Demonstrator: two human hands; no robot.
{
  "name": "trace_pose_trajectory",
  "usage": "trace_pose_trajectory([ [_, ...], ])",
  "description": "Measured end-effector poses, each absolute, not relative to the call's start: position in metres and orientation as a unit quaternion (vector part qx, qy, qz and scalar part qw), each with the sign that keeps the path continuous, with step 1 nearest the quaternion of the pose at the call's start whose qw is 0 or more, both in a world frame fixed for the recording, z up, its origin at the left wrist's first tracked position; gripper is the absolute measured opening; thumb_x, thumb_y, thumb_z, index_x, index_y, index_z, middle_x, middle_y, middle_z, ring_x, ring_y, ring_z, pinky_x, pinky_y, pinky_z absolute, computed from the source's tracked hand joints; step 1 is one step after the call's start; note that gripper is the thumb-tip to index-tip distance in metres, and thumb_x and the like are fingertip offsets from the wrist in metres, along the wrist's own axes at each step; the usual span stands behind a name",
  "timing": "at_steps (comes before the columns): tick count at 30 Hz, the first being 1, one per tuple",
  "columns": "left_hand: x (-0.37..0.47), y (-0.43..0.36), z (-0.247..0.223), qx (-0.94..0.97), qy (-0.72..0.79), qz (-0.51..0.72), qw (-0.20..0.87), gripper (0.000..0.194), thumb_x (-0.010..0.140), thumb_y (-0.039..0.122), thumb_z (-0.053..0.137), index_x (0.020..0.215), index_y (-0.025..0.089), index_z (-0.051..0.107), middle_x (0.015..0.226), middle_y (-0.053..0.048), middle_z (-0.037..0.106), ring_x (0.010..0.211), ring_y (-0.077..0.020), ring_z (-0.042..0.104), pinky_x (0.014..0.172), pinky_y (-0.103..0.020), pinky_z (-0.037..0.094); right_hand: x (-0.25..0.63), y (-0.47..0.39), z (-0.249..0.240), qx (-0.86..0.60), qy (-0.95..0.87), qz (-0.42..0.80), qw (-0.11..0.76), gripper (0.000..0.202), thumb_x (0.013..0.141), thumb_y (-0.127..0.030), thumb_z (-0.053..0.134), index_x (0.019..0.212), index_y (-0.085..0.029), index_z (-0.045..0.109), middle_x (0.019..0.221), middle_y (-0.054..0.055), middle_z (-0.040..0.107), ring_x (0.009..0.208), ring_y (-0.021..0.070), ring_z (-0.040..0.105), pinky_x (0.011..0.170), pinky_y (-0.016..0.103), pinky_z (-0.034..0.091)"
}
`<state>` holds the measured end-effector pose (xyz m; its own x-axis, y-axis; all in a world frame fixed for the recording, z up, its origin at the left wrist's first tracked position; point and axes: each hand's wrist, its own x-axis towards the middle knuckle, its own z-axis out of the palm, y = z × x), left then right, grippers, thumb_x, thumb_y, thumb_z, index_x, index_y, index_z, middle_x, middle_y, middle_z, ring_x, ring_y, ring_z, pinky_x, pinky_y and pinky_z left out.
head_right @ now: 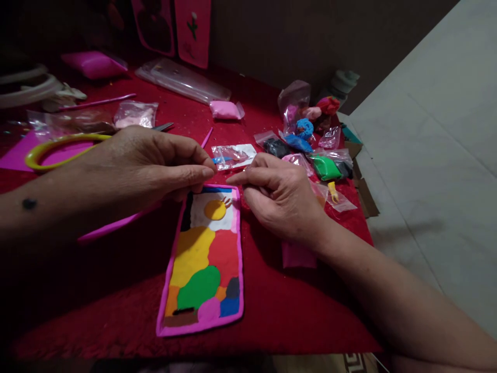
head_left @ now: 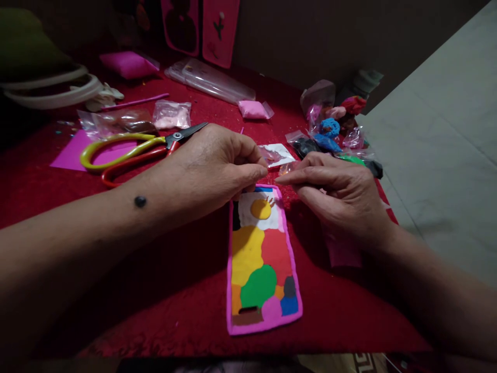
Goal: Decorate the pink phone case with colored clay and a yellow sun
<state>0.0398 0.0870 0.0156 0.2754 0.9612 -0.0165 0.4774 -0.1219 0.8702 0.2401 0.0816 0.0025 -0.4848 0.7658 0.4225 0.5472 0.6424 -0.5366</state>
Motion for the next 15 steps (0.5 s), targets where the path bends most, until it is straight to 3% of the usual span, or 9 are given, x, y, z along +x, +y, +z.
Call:
trace_pose_trajectory([
  [5, 0.037, 0.087, 0.014, 0.688, 0.514, 0.299, 0.416, 0.018, 0.081, 0.017, 0.059, 0.065, 0.014, 0.067, 0.050, 0.001, 0.056, 0.043, -0.0070, 0.043, 0.039, -0.018, 0.025, 0.245, 0.088, 0.014, -0.407, -0.844, 0.164, 0.308, 0.028, 0.081, -0.005, 0.056, 0.090, -0.019, 0.077, 0.079, 0.003, 0.064, 0.071, 0.0150, 0.058, 0.064, 0.029, 0.045],
  [15, 0.029, 0.099, 0.013, 0.661, 0.539, 0.340, 0.396, 0.019, 0.080, 0.021, 0.060, 0.062, 0.016, 0.060, 0.049, 0.002, 0.050, 0.043, -0.0079, 0.041, 0.041, -0.021, 0.028, 0.235, 0.144, 0.021, -0.417, -0.885, 0.115, 0.173, 0.015, 0.082, -0.013, 0.063, 0.091, -0.014, 0.076, 0.092, 0.008, 0.069, 0.075, 0.0166, 0.061, 0.068, 0.029, 0.044],
])
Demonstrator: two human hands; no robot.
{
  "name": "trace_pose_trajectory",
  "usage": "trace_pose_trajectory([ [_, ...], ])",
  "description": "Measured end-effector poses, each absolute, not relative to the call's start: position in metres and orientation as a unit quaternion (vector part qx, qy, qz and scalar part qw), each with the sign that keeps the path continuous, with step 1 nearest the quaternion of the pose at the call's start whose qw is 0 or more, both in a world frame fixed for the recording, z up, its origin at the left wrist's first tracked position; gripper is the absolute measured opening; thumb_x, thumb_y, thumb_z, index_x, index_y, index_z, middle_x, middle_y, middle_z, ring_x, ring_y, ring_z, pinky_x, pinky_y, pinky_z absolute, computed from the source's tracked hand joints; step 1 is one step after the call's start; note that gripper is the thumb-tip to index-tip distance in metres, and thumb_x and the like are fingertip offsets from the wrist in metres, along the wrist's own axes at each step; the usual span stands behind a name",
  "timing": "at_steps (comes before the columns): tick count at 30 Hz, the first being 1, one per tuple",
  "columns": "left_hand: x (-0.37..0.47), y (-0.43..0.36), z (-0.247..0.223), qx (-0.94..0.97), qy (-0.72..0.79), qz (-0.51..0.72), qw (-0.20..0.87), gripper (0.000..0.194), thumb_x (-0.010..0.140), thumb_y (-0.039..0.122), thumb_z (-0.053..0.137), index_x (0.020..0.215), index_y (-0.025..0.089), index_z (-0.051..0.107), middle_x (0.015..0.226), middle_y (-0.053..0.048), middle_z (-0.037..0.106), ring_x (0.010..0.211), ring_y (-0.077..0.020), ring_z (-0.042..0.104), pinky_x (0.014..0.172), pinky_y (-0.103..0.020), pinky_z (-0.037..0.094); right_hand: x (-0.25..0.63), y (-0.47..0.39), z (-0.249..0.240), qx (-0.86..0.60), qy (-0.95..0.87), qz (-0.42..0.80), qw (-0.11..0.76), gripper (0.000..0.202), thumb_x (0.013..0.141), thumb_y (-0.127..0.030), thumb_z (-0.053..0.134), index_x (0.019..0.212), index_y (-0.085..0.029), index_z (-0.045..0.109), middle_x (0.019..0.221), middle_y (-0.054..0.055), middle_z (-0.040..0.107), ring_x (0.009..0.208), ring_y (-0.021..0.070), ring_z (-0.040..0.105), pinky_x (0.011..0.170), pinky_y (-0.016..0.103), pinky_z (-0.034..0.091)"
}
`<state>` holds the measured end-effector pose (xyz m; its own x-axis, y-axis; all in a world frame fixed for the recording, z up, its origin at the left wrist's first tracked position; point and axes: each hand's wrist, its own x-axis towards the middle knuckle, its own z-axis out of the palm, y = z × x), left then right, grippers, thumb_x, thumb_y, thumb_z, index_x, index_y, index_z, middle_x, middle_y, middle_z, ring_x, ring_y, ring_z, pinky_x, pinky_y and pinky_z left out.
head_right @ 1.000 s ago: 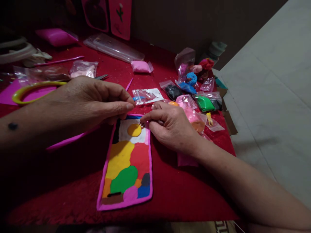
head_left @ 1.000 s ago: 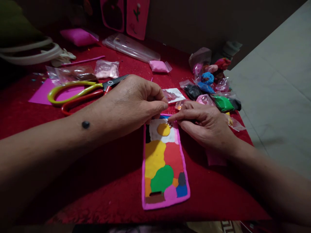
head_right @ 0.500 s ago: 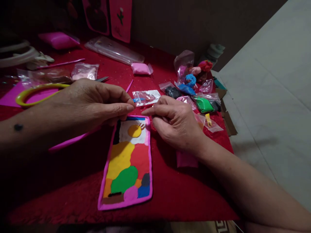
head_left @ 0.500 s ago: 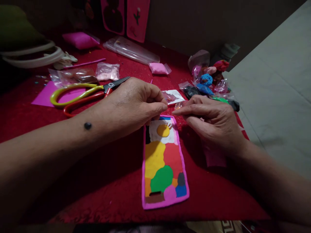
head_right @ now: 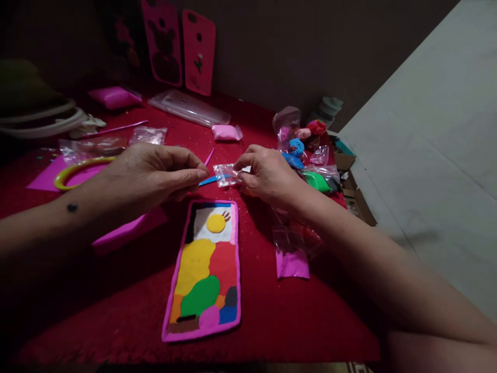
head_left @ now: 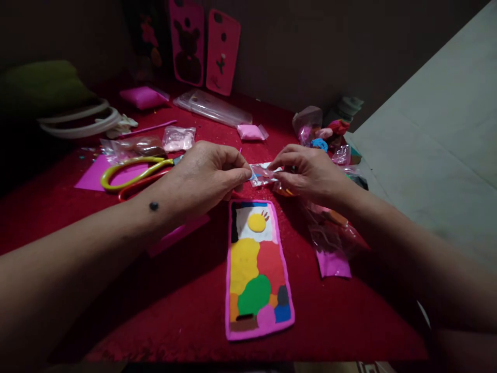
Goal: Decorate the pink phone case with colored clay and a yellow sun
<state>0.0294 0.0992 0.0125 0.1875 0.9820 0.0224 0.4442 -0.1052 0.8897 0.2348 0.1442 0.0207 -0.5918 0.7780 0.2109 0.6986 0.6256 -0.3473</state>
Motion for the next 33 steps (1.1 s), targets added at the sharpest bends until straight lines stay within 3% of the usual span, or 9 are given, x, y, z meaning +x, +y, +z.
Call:
trace_pose_trajectory([
  [10, 0.026, 0.105, 0.007, 0.663, 0.529, 0.359, 0.390, 0.019, 0.080, 0.023, 0.061, 0.062, 0.017, 0.062, 0.045, 0.003, 0.050, 0.040, -0.0089, 0.041, 0.037, -0.021, 0.028, 0.224, 0.161, 0.008, -0.432, -0.896, 0.066, 0.073, 0.011, 0.082, -0.013, 0.063, 0.082, -0.013, 0.074, 0.082, 0.007, 0.063, 0.073, 0.0169, 0.057, 0.067, 0.029, 0.039],
  [18, 0.025, 0.105, 0.006, 0.653, 0.528, 0.361, 0.406, 0.017, 0.080, 0.023, 0.060, 0.065, 0.017, 0.062, 0.047, 0.003, 0.051, 0.041, -0.0093, 0.044, 0.038, -0.021, 0.030, 0.222, 0.155, -0.009, -0.412, -0.907, -0.051, 0.076, 0.018, 0.088, -0.016, 0.053, 0.081, -0.011, 0.069, 0.087, 0.012, 0.064, 0.076, 0.0194, 0.055, 0.066, 0.031, 0.036],
  [21, 0.025, 0.105, 0.008, 0.655, 0.531, 0.360, 0.400, 0.017, 0.080, 0.020, 0.060, 0.064, 0.016, 0.061, 0.047, 0.003, 0.051, 0.041, -0.0083, 0.043, 0.038, -0.020, 0.031, 0.224, 0.157, -0.007, -0.417, -0.903, -0.030, 0.103, 0.014, 0.086, -0.017, 0.056, 0.080, -0.012, 0.067, 0.086, 0.011, 0.064, 0.076, 0.0186, 0.055, 0.067, 0.031, 0.038],
  [24, 0.026, 0.104, 0.011, 0.651, 0.534, 0.359, 0.402, 0.018, 0.080, 0.016, 0.061, 0.062, 0.016, 0.061, 0.046, 0.004, 0.051, 0.041, -0.0073, 0.042, 0.038, -0.019, 0.030, 0.227, 0.157, 0.007, -0.447, -0.861, 0.113, 0.215, 0.008, 0.080, -0.015, 0.061, 0.073, -0.015, 0.065, 0.078, 0.005, 0.063, 0.070, 0.0150, 0.054, 0.064, 0.028, 0.040],
  [27, 0.029, 0.101, 0.014, 0.634, 0.507, 0.389, 0.436, 0.011, 0.080, 0.013, 0.061, 0.070, 0.015, 0.066, 0.048, 0.004, 0.052, 0.041, -0.0067, 0.043, 0.037, -0.018, 0.029, 0.228, 0.148, 0.025, -0.483, -0.709, 0.410, 0.310, 0.010, 0.076, -0.021, 0.068, 0.069, -0.017, 0.064, 0.062, -0.001, 0.058, 0.054, 0.0108, 0.049, 0.051, 0.025, 0.037],
  [30, 0.033, 0.095, 0.014, 0.624, 0.436, 0.440, 0.477, 0.006, 0.078, 0.012, 0.065, 0.082, 0.015, 0.069, 0.060, 0.002, 0.062, 0.047, -0.0064, 0.049, 0.042, -0.017, 0.037, 0.226, 0.132, 0.035, -0.444, -0.556, 0.624, 0.322, 0.010, 0.070, -0.020, 0.074, 0.067, -0.015, 0.065, 0.060, -0.001, 0.058, 0.051, 0.0082, 0.047, 0.047, 0.023, 0.036],
  [33, 0.037, 0.089, 0.012, 0.620, 0.374, 0.465, 0.509, 0.018, 0.077, 0.011, 0.067, 0.094, 0.015, 0.070, 0.079, -0.001, 0.072, 0.062, -0.0091, 0.061, 0.055, -0.019, 0.049, 0.224, 0.118, 0.034, -0.406, -0.473, 0.723, 0.299, 0.008, 0.069, -0.016, 0.075, 0.067, -0.013, 0.068, 0.065, 0.000, 0.062, 0.054, 0.0065, 0.051, 0.047, 0.019, 0.037],
])
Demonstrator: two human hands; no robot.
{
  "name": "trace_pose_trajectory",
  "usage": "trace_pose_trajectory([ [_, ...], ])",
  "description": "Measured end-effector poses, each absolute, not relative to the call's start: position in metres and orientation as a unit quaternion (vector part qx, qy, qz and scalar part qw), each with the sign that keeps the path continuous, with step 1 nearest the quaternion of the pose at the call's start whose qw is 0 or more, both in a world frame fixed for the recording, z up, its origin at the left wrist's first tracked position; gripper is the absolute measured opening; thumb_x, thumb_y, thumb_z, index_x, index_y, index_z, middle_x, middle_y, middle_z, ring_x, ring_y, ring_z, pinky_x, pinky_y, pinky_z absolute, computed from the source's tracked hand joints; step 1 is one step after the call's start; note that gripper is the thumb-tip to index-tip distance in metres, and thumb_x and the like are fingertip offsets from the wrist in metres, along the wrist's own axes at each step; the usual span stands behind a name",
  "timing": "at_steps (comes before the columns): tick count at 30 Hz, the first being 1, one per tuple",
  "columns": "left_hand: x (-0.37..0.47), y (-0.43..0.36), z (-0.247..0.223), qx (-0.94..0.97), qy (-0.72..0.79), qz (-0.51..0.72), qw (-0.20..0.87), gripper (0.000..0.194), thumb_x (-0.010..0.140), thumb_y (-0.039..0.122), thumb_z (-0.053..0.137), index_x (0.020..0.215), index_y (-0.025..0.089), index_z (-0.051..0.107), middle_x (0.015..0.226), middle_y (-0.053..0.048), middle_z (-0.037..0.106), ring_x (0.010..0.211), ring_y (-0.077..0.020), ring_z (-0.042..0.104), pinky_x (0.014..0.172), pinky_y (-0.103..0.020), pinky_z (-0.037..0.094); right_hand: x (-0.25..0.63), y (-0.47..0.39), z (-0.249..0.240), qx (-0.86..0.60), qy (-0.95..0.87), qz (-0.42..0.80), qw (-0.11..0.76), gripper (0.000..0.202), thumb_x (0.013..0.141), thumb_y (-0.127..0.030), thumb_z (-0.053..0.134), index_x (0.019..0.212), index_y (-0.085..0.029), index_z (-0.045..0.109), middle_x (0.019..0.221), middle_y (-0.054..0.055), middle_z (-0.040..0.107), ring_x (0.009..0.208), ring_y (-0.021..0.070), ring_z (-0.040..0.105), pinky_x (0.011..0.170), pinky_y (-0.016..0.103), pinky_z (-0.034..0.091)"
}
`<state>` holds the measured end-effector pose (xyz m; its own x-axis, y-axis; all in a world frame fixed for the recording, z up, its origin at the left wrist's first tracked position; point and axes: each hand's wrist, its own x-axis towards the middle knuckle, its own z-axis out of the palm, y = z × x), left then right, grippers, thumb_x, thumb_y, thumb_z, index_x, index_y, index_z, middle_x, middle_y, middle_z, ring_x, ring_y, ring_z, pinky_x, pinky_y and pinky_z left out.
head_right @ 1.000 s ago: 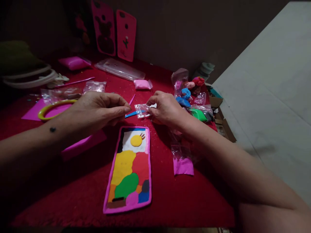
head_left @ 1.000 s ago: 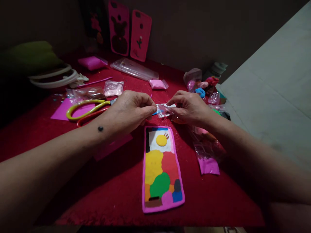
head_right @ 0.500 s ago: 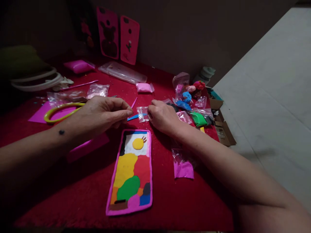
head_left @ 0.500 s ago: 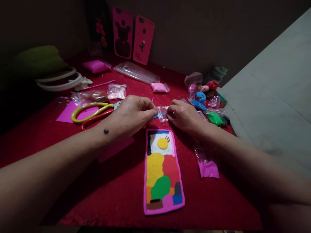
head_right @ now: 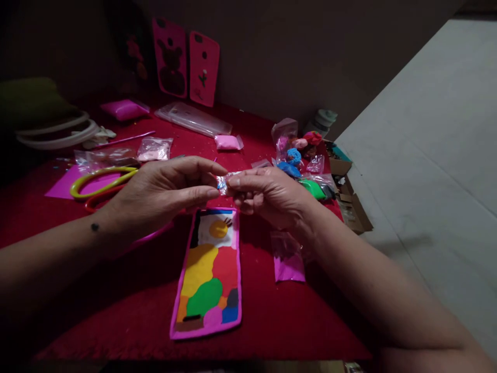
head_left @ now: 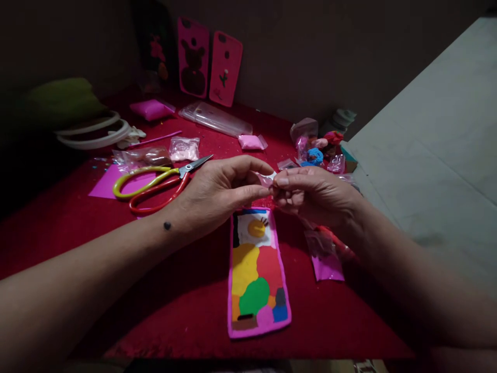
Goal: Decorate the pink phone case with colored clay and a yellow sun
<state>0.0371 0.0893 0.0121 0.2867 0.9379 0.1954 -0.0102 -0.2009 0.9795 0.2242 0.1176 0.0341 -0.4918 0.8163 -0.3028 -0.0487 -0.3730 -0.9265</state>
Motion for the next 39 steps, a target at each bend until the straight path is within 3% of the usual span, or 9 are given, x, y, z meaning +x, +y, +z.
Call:
trace_pose_trajectory([
  [3, 0.040, 0.085, 0.011, 0.627, 0.355, 0.463, 0.516, 0.019, 0.077, 0.010, 0.067, 0.094, 0.016, 0.072, 0.085, -0.002, 0.076, 0.074, -0.0123, 0.069, 0.066, -0.021, 0.055, 0.223, 0.108, 0.029, -0.410, -0.413, 0.764, 0.281, 0.010, 0.066, -0.014, 0.077, 0.065, -0.011, 0.067, 0.058, -0.002, 0.058, 0.048, 0.0043, 0.048, 0.044, 0.016, 0.035],
  [8, 0.041, 0.081, 0.011, 0.647, 0.369, 0.463, 0.480, 0.013, 0.075, 0.008, 0.066, 0.079, 0.017, 0.074, 0.074, 0.001, 0.076, 0.069, -0.0120, 0.069, 0.062, -0.019, 0.054, 0.223, 0.097, 0.025, -0.417, -0.371, 0.779, 0.285, 0.008, 0.068, -0.011, 0.076, 0.068, -0.010, 0.068, 0.060, 0.001, 0.064, 0.050, 0.0057, 0.055, 0.044, 0.015, 0.041],
  [14, 0.042, 0.078, 0.009, 0.694, 0.370, 0.471, 0.399, 0.007, 0.077, 0.013, 0.067, 0.078, 0.017, 0.073, 0.077, 0.000, 0.075, 0.069, -0.0124, 0.067, 0.063, -0.021, 0.052, 0.221, 0.084, 0.025, -0.444, -0.331, 0.768, 0.322, 0.005, 0.069, -0.008, 0.072, 0.071, -0.011, 0.069, 0.062, 0.002, 0.065, 0.054, 0.0085, 0.059, 0.047, 0.016, 0.045],
  [20, 0.041, 0.078, 0.004, 0.761, 0.369, 0.435, 0.310, 0.008, 0.083, 0.016, 0.060, 0.081, 0.017, 0.068, 0.079, -0.002, 0.071, 0.066, -0.0121, 0.062, 0.061, -0.023, 0.048, 0.219, 0.077, 0.019, -0.434, -0.360, 0.750, 0.345, 0.017, 0.065, -0.015, 0.081, 0.075, -0.012, 0.068, 0.062, 0.000, 0.063, 0.054, 0.0080, 0.058, 0.044, 0.016, 0.041],
  [26, 0.042, 0.078, 0.003, 0.793, 0.349, 0.425, 0.264, 0.012, 0.084, 0.012, 0.058, 0.081, 0.017, 0.068, 0.080, -0.003, 0.069, 0.070, -0.0121, 0.062, 0.065, -0.022, 0.046, 0.219, 0.074, 0.016, -0.439, -0.389, 0.729, 0.353, 0.029, 0.056, -0.024, 0.089, 0.060, -0.013, 0.063, 0.054, -0.002, 0.059, 0.049, 0.0068, 0.053, 0.041, 0.016, 0.036],
  [30, 0.040, 0.078, 0.003, 0.819, 0.331, 0.418, 0.213, 0.015, 0.087, 0.014, 0.056, 0.080, 0.018, 0.069, 0.082, -0.004, 0.070, 0.075, -0.0125, 0.064, 0.071, -0.022, 0.047, 0.221, 0.074, 0.015, -0.443, -0.405, 0.721, 0.346, 0.028, 0.057, -0.025, 0.088, 0.061, -0.013, 0.063, 0.056, -0.001, 0.060, 0.048, 0.0066, 0.052, 0.043, 0.017, 0.036],
  [36, 0.038, 0.076, 0.003, 0.852, 0.308, 0.404, 0.124, 0.017, 0.089, 0.017, 0.053, 0.081, 0.017, 0.068, 0.081, -0.005, 0.069, 0.073, -0.0128, 0.063, 0.066, -0.022, 0.046, 0.222, 0.072, 0.015, -0.435, -0.415, 0.719, 0.349, 0.019, 0.064, -0.019, 0.081, 0.063, -0.013, 0.062, 0.058, -0.002, 0.059, 0.049, 0.0065, 0.052, 0.044, 0.017, 0.036],
  [39, 0.039, 0.074, 0.009, 0.838, 0.308, 0.406, 0.197, 0.012, 0.084, 0.016, 0.058, 0.078, 0.017, 0.068, 0.078, -0.005, 0.070, 0.070, -0.0130, 0.062, 0.064, -0.022, 0.046, 0.228, 0.075, 0.017, -0.407, -0.382, 0.758, 0.338, 0.010, 0.072, -0.018, 0.073, 0.069, -0.013, 0.065, 0.064, -0.001, 0.061, 0.050, 0.0060, 0.053, 0.043, 0.016, 0.037],
])
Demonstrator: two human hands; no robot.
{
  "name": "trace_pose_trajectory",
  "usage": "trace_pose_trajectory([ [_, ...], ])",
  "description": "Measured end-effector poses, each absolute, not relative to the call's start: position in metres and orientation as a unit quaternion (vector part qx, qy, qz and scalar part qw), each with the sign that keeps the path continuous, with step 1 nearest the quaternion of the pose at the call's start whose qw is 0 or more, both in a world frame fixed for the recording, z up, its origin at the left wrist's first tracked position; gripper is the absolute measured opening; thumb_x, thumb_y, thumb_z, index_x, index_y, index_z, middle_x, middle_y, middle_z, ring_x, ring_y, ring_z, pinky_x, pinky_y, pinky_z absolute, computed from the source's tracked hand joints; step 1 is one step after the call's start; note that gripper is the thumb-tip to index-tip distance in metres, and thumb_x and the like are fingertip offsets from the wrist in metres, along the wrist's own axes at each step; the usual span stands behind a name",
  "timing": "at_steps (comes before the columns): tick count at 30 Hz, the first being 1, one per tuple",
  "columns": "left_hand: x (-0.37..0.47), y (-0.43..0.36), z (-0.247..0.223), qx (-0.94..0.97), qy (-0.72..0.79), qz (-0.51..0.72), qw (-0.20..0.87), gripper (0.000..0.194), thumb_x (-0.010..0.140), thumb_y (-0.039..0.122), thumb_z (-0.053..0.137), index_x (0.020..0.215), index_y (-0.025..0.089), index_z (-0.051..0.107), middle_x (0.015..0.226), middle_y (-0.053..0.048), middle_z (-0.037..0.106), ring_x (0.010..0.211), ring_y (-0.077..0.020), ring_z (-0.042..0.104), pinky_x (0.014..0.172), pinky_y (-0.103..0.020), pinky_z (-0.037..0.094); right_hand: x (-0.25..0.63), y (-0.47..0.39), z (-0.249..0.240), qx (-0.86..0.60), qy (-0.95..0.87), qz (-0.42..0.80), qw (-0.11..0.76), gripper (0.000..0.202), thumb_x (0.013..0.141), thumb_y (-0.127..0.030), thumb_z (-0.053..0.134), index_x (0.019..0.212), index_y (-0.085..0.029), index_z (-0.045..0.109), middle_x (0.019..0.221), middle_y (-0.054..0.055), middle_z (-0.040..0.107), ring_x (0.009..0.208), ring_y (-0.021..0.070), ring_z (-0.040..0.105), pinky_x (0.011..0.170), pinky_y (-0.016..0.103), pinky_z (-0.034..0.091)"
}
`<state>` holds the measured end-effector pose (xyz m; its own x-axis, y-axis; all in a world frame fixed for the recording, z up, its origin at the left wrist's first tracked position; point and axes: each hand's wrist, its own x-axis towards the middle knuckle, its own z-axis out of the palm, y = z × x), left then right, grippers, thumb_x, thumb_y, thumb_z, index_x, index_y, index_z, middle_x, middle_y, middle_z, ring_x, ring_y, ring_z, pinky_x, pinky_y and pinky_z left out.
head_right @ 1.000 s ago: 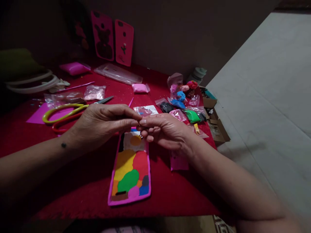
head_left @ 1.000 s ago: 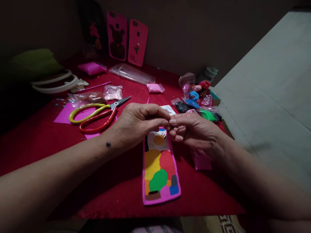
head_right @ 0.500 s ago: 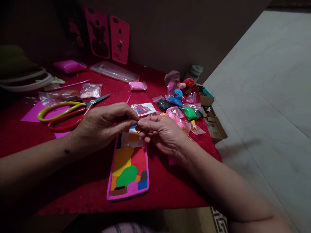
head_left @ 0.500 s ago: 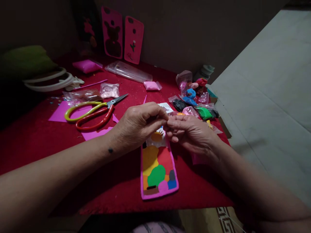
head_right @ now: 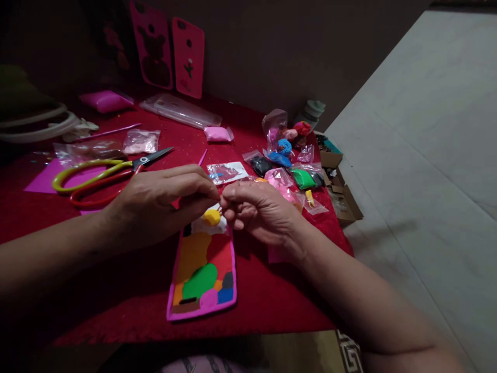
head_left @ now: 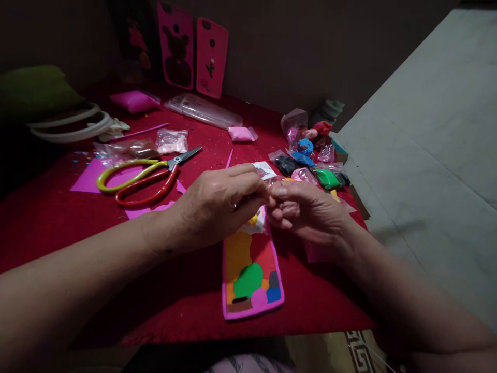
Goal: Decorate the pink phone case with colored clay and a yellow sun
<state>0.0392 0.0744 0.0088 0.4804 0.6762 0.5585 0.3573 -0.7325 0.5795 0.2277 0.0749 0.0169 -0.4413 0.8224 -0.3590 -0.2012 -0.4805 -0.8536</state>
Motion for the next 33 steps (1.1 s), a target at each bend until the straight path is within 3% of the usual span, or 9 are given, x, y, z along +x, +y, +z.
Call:
trace_pose_trajectory([
  [5, 0.039, 0.080, 0.014, 0.640, 0.370, 0.367, 0.565, 0.009, 0.080, 0.017, 0.064, 0.072, 0.016, 0.068, 0.058, 0.001, 0.063, 0.049, -0.0087, 0.055, 0.047, -0.018, 0.041, 0.238, 0.081, 0.016, -0.374, -0.350, 0.780, 0.359, 0.006, 0.077, -0.016, 0.072, 0.077, -0.012, 0.068, 0.070, 0.000, 0.066, 0.052, 0.0040, 0.057, 0.043, 0.012, 0.040],
  [11, 0.037, 0.092, 0.003, 0.462, 0.342, 0.355, 0.737, 0.012, 0.080, 0.013, 0.065, 0.069, 0.012, 0.068, 0.051, -0.001, 0.060, 0.041, -0.0079, 0.053, 0.041, -0.017, 0.042, 0.237, 0.078, 0.016, -0.404, -0.318, 0.778, 0.361, 0.005, 0.081, -0.012, 0.068, 0.079, -0.009, 0.071, 0.068, 0.003, 0.069, 0.053, 0.0057, 0.060, 0.044, 0.012, 0.043],
  [17, 0.036, 0.093, 0.002, 0.399, 0.335, 0.328, 0.788, 0.016, 0.082, 0.007, 0.060, 0.069, 0.007, 0.069, 0.053, -0.005, 0.062, 0.042, -0.0093, 0.057, 0.042, -0.016, 0.046, 0.240, 0.073, 0.017, -0.416, -0.277, 0.785, 0.367, 0.009, 0.080, -0.007, 0.064, 0.078, -0.009, 0.072, 0.069, 0.005, 0.070, 0.056, 0.0072, 0.060, 0.049, 0.014, 0.047],
  [21, 0.036, 0.093, 0.002, 0.390, 0.330, 0.326, 0.795, 0.008, 0.079, 0.007, 0.065, 0.075, 0.006, 0.071, 0.058, -0.006, 0.064, 0.045, -0.0100, 0.059, 0.044, -0.018, 0.050, 0.241, 0.067, 0.018, -0.432, -0.252, 0.787, 0.362, 0.011, 0.078, -0.007, 0.063, 0.073, -0.009, 0.072, 0.066, 0.006, 0.070, 0.054, 0.0075, 0.059, 0.048, 0.014, 0.046],
  [26, 0.038, 0.091, 0.003, 0.403, 0.329, 0.342, 0.782, 0.009, 0.073, 0.008, 0.072, 0.065, 0.010, 0.067, 0.051, -0.001, 0.058, 0.039, -0.0081, 0.053, 0.037, -0.017, 0.045, 0.242, 0.060, 0.018, -0.432, -0.225, 0.787, 0.380, 0.006, 0.072, -0.007, 0.067, 0.071, -0.008, 0.073, 0.066, 0.007, 0.071, 0.054, 0.0091, 0.060, 0.050, 0.016, 0.048],
  [33, 0.037, 0.091, 0.007, 0.424, 0.370, 0.342, 0.752, 0.020, 0.079, 0.009, 0.066, 0.059, 0.011, 0.062, 0.045, -0.001, 0.054, 0.034, -0.0075, 0.047, 0.032, -0.015, 0.040, 0.244, 0.058, 0.013, -0.437, -0.214, 0.795, 0.361, 0.003, 0.070, -0.009, 0.072, 0.072, -0.008, 0.072, 0.066, 0.006, 0.069, 0.054, 0.0083, 0.060, 0.050, 0.016, 0.045],
])
